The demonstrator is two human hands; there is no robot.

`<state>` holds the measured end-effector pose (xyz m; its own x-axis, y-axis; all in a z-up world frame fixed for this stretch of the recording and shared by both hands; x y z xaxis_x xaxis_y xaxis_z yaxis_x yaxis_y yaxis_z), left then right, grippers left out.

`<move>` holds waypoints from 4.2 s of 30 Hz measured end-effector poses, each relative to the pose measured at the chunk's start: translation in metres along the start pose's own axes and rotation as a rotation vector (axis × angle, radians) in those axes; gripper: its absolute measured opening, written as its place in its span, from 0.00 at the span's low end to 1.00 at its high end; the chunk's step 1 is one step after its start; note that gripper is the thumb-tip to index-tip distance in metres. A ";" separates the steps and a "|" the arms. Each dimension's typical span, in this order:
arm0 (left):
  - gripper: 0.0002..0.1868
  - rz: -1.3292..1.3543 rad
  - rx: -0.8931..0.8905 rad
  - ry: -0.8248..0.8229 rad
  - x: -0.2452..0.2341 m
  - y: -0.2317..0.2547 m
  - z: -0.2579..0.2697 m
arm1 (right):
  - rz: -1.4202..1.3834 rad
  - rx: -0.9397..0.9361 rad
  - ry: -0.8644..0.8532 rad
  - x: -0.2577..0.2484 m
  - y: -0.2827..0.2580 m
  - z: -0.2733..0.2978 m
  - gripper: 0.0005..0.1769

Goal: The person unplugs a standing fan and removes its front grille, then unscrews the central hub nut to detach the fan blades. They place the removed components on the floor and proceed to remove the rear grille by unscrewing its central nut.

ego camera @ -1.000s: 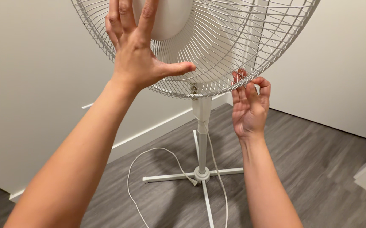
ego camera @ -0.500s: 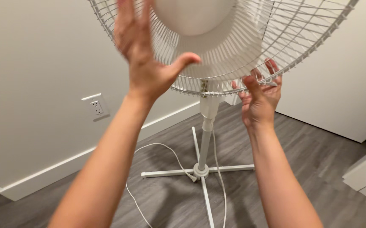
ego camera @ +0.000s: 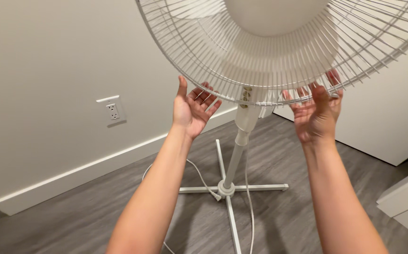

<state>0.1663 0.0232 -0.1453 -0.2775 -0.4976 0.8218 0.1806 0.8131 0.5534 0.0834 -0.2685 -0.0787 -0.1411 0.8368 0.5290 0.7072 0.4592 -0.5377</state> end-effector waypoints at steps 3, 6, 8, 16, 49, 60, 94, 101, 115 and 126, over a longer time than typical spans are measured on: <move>0.43 0.004 -0.027 -0.021 -0.012 0.013 -0.005 | 0.027 0.010 -0.018 0.004 0.001 0.001 0.58; 0.38 -0.014 -0.060 -0.022 -0.019 0.018 -0.007 | 0.056 0.023 -0.007 0.003 0.003 0.001 0.61; 0.37 0.042 -0.085 -0.019 -0.017 0.019 -0.006 | 0.066 0.021 -0.011 0.004 0.003 0.001 0.63; 0.34 0.150 -0.179 0.028 -0.012 0.013 -0.007 | 0.093 0.010 0.005 0.009 -0.002 0.006 0.61; 0.30 0.022 -0.178 0.048 -0.039 -0.007 0.005 | 0.087 -0.008 -0.009 0.025 -0.010 0.006 0.60; 0.43 -0.033 -0.179 -0.025 -0.006 0.039 0.007 | 0.102 -0.002 0.056 0.007 -0.002 0.004 0.60; 0.68 -0.849 0.703 0.331 0.069 0.109 0.083 | 0.199 0.085 0.085 0.014 -0.018 0.006 0.62; 0.68 -0.801 0.639 0.397 0.070 0.109 0.080 | 0.413 0.074 0.034 0.013 -0.049 0.001 0.66; 0.66 -0.810 0.561 0.413 0.073 0.109 0.082 | 0.528 -0.041 0.126 0.034 -0.103 -0.030 0.74; 0.68 -0.845 0.557 0.393 0.077 0.112 0.085 | 0.658 0.030 0.269 0.069 -0.124 -0.021 0.73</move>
<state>0.0846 0.1016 -0.0314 0.2280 -0.9423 0.2450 -0.4083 0.1358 0.9027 0.0003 -0.2740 0.0387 0.4870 0.8426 0.2299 0.5672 -0.1049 -0.8169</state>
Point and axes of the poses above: each hand's wrist, its own z-axis away from the middle knuckle, its own x-axis out of the palm, y = z × x, the point moved 9 cm from there along -z, towards the middle knuckle, and after that the axes turned 5 degrees about -x, right-handed, at the moved point
